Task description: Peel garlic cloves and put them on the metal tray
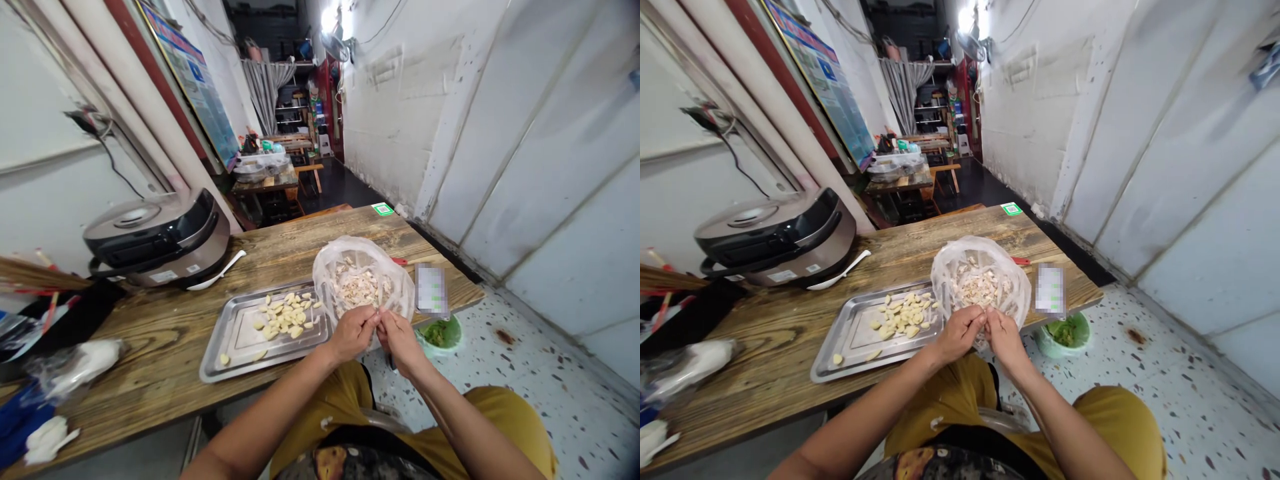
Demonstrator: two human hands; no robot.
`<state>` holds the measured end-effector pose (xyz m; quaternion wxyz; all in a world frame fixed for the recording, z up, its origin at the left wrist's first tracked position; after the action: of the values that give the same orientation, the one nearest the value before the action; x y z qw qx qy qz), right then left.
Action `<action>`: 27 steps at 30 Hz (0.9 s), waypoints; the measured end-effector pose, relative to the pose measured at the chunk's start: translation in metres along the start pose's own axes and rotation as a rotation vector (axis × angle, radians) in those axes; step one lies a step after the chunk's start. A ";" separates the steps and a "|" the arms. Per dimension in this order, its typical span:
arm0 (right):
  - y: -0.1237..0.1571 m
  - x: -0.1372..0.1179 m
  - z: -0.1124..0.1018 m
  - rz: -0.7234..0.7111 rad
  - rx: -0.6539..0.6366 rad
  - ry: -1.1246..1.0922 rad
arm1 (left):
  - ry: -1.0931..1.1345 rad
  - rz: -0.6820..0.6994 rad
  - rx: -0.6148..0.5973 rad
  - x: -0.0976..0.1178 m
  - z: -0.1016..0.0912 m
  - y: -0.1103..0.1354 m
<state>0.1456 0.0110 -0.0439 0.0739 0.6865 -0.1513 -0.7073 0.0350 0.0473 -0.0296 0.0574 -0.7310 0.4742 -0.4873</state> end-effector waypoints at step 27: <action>-0.007 -0.011 -0.015 -0.481 0.214 0.453 | 0.321 -0.289 0.154 -0.004 0.009 -0.006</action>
<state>0.1622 0.0191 -0.0357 -0.1356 0.8460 -0.0384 -0.5142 0.0457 0.0500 -0.0331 -0.0335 -0.6979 0.3290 -0.6352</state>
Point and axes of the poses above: each hand's wrist, its own y-axis away from the middle knuckle, its own z-axis out of the palm, x = y × z, the point moved 2 cm from there along -y, towards the middle knuckle, and after that the axes turned 12 degrees about z, right-handed, at the moved point
